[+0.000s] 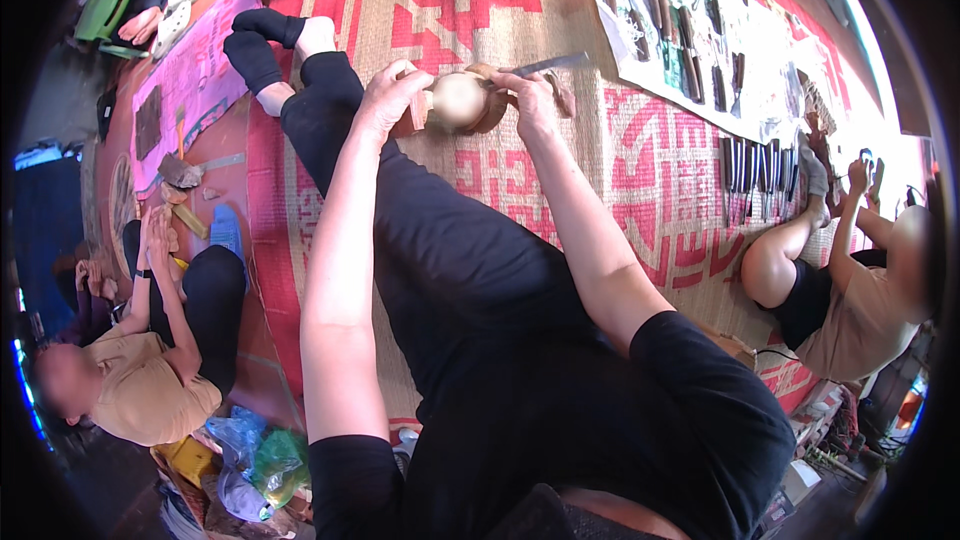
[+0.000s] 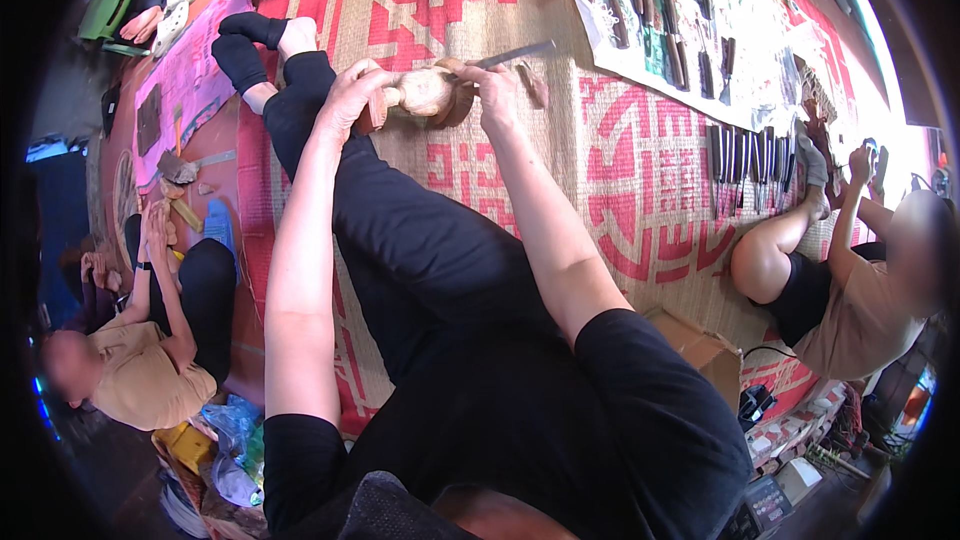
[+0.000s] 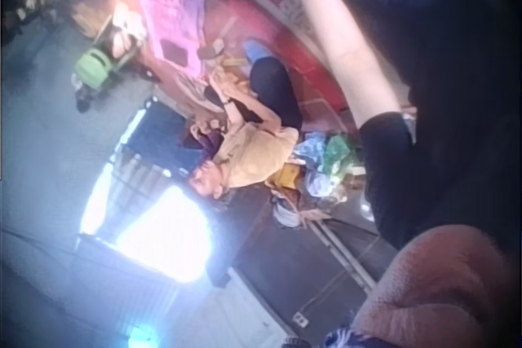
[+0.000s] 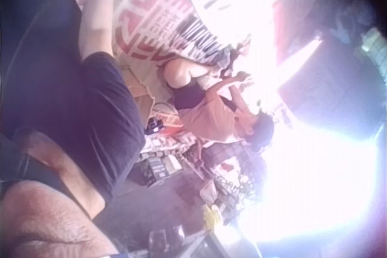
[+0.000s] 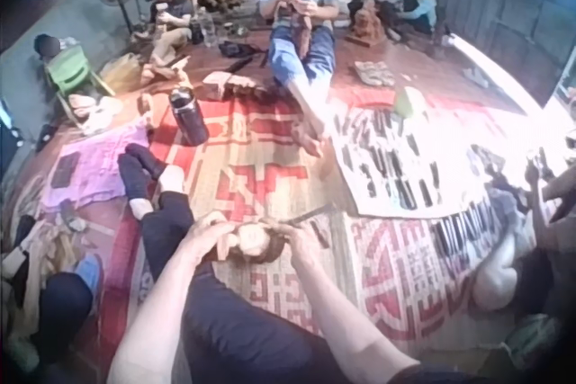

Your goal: The person sits on a mat and carves a small wooden block using a knife. They hold the wood in their left hand and use the knife in their right hand to shape the object, occasionally rotating it to work on different sides.

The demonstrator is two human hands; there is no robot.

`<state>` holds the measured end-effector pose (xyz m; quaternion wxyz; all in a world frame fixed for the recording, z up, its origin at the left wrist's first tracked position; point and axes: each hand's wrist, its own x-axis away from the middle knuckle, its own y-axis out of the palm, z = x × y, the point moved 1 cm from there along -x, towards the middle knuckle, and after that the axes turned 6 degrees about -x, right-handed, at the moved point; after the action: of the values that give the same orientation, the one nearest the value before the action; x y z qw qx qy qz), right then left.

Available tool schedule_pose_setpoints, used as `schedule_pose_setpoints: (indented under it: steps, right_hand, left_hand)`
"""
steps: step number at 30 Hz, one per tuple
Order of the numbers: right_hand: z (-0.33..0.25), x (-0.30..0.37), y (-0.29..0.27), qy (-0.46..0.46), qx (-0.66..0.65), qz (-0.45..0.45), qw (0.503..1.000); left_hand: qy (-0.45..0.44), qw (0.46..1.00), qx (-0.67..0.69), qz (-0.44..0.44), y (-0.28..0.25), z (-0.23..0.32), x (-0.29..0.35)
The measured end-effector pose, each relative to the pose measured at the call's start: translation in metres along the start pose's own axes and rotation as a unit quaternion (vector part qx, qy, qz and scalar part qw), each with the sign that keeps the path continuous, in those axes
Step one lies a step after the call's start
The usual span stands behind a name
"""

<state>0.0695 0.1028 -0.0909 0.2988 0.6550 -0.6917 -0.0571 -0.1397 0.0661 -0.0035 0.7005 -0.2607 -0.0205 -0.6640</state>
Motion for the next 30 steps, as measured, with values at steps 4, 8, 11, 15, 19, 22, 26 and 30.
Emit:
schedule_pose_setpoints:
  steps: [4,8,11,15,19,22,26,30]
  right_hand:
    - [-0.005,-0.005,-0.004,0.008,0.039,0.02,0.999]
    - [-0.007,0.0,0.002,0.003,-0.019,0.054,0.998]
    - [-0.005,-0.007,0.003,0.015,0.043,-0.027,0.999]
    - [-0.005,-0.011,-0.003,0.025,0.029,0.007,0.999]
    - [-0.01,-0.006,0.002,0.008,-0.007,0.02,1.0]
    - [-0.006,-0.01,0.005,0.018,0.023,-0.012,0.999]
    - [-0.002,-0.015,0.0,0.031,0.032,0.017,0.999]
    - [-0.004,-0.02,0.001,0.013,0.039,0.011,0.999]
  left_hand:
    - [0.008,1.0,-0.016,0.004,0.002,0.001,-0.001]
    - [0.026,0.999,-0.02,0.015,0.003,0.001,0.0]
    - [0.007,1.0,0.0,-0.002,0.001,-0.001,0.0]
    - [0.019,1.0,-0.009,0.009,0.002,-0.001,-0.001]
    - [0.03,0.999,-0.028,0.014,0.002,-0.001,-0.002]
    - [0.019,1.0,-0.019,0.001,0.001,-0.001,-0.001]
    - [0.036,0.999,-0.03,0.013,0.003,0.005,0.003]
    - [0.021,1.0,-0.018,0.003,0.002,0.002,0.0]
